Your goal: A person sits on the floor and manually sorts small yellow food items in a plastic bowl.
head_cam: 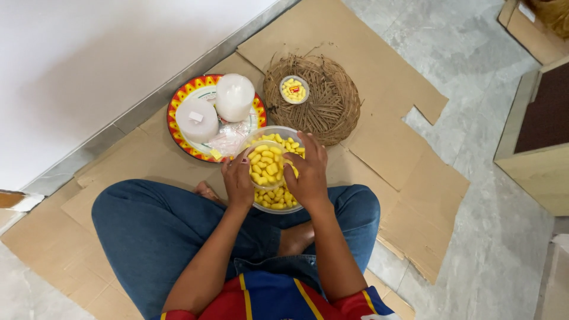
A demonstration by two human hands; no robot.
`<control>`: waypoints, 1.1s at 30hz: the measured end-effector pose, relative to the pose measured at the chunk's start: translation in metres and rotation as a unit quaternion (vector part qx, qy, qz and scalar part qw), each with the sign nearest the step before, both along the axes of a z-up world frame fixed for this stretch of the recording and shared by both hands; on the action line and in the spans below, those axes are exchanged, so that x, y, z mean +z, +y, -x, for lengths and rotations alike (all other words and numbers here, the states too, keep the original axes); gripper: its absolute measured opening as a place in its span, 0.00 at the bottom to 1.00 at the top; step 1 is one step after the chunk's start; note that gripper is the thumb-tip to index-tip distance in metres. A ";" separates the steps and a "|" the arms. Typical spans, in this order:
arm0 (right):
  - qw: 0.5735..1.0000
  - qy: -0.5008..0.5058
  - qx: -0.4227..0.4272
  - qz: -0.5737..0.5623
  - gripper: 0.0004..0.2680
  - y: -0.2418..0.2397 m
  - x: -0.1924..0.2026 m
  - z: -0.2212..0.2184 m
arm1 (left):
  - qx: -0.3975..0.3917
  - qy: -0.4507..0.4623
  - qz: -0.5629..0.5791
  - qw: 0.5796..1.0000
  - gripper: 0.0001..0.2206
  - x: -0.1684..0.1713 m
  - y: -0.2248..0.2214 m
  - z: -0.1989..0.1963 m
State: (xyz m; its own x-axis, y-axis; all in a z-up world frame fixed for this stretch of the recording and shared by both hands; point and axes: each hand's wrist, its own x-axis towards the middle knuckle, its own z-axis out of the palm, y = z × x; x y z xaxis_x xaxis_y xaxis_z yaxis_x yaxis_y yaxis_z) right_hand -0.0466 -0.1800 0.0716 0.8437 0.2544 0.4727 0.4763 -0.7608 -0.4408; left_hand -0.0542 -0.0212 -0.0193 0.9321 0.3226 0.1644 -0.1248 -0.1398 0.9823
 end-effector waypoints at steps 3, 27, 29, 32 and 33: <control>1.000 0.008 0.003 -0.020 0.07 0.003 -0.005 0.002 | 0.000 0.002 0.006 1.000 0.23 -0.001 -0.001 0.002; 0.872 0.235 0.018 -0.429 0.17 -0.011 -0.051 0.023 | -0.009 -0.018 0.028 0.999 0.24 0.008 -0.009 0.009; 0.869 0.234 0.025 -0.435 0.17 -0.010 -0.049 0.023 | -0.009 -0.024 0.025 0.999 0.22 0.009 -0.008 0.011; 0.866 0.238 0.039 -0.438 0.17 -0.011 -0.051 0.022 | -0.005 -0.045 0.026 0.999 0.22 0.031 -0.005 0.019; 0.865 0.245 0.045 -0.437 0.17 -0.011 -0.052 0.022 | -0.002 -0.059 0.031 0.998 0.23 0.042 -0.005 0.023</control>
